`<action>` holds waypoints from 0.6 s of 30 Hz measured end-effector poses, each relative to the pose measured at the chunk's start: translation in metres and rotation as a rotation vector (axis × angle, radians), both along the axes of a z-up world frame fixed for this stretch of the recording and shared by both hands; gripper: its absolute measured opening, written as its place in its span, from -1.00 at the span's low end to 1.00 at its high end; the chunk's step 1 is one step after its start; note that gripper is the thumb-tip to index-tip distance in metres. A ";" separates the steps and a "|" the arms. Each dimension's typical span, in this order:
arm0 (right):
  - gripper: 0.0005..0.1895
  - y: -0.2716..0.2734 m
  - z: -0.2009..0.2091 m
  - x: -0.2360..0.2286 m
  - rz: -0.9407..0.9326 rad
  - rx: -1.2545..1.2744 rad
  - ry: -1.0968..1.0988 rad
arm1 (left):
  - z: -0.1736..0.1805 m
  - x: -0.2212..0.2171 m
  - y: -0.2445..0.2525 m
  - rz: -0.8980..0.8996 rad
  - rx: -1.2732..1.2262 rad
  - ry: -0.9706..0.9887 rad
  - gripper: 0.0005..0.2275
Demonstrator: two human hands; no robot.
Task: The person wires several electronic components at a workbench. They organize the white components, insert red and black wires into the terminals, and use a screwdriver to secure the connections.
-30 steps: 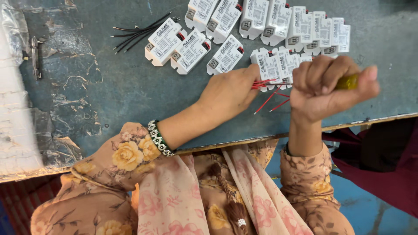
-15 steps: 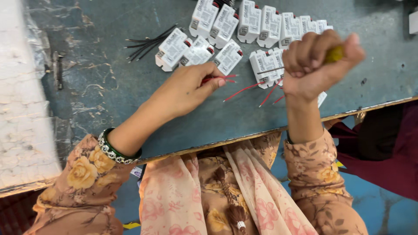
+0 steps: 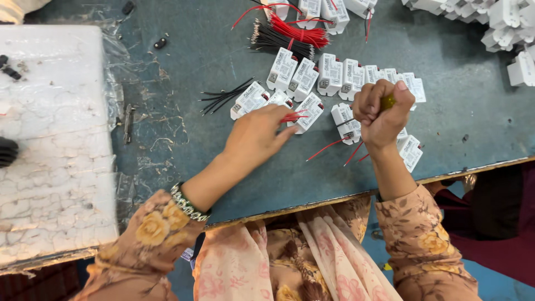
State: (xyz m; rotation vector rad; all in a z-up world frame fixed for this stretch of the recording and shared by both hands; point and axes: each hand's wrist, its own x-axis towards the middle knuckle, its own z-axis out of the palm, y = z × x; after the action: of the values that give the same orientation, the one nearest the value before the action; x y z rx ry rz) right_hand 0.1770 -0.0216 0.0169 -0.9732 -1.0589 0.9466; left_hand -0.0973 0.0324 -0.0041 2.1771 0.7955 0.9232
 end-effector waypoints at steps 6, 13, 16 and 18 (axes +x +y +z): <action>-0.38 -0.005 -0.001 -0.003 -0.005 0.005 -0.015 | -0.002 0.029 0.008 0.014 0.233 0.297 -0.67; -0.34 -0.014 -0.001 0.001 -0.004 -0.023 0.034 | -0.006 0.048 -0.023 -0.037 0.279 0.263 -0.69; -0.32 -0.024 -0.004 0.000 -0.040 0.010 0.057 | 0.001 0.042 -0.029 -0.067 0.189 0.203 -0.67; -0.29 -0.030 -0.003 0.001 -0.099 0.108 0.144 | 0.005 0.030 -0.016 -0.151 -0.054 0.071 -0.70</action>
State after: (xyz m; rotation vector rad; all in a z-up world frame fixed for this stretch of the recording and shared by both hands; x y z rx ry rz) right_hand 0.1780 -0.0518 0.0135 -0.8481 -0.9230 0.8567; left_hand -0.0668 0.0160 0.0011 2.1993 0.6708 0.7450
